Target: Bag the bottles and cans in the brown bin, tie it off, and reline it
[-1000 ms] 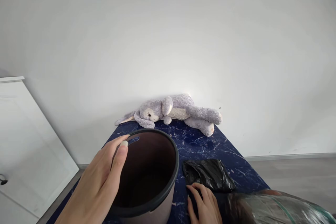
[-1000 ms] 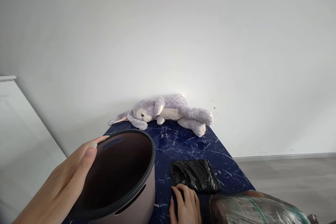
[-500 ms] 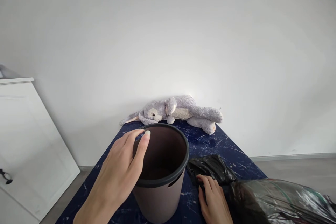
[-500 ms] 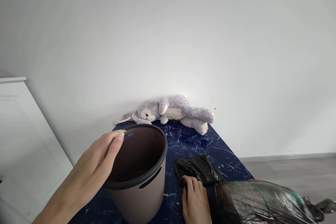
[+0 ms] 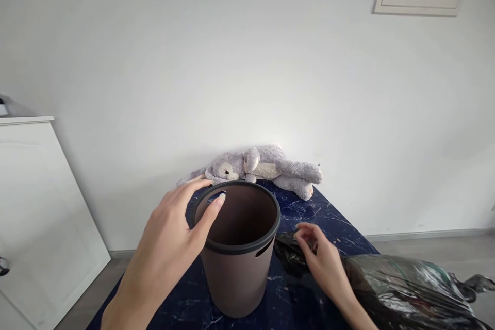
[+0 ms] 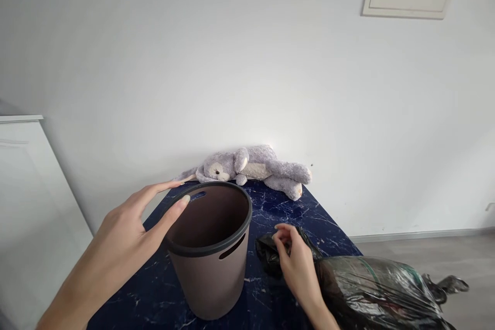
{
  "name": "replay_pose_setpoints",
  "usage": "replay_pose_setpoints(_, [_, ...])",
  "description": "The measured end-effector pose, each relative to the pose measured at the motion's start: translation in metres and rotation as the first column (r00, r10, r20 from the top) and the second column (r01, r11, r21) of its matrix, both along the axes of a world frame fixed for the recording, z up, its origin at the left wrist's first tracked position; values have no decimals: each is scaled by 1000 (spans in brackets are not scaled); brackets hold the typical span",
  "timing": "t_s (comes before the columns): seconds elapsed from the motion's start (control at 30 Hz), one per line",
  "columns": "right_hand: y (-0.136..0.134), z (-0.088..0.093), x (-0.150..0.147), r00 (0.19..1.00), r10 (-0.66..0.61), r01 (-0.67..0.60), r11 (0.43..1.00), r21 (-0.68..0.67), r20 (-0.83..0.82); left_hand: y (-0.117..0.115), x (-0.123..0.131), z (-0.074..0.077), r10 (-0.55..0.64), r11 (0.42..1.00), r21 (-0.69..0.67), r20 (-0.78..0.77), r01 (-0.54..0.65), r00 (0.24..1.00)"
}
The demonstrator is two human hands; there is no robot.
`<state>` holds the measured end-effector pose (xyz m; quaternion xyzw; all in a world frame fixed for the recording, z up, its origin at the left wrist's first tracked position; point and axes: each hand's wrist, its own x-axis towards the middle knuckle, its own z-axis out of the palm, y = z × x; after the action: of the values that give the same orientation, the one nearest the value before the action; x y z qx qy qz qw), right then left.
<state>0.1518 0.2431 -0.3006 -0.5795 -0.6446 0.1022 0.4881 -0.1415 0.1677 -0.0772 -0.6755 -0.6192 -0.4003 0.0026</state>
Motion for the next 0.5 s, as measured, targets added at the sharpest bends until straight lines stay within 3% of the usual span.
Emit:
replay_pose_setpoints(0.1, [6,38,14,999,7,-6,999,-44,37,-6,0,2,-13,999,38,0,13,1000])
replay_pose_setpoints(0.2, [5,60,19,982,78,-53,987,-149,170,-10,0,2,-46,997,62,-15,47,999])
replay_pose_setpoints(0.3, [-1,61,11,926,173,-56,942,-331,336,-14,-1,3,-77,996,47,-51,80,996])
replay_pose_setpoints(0.5, [1,40,-14,803,238,131,824,-552,546,-23,-5,7,-105,994,32,-88,108,991])
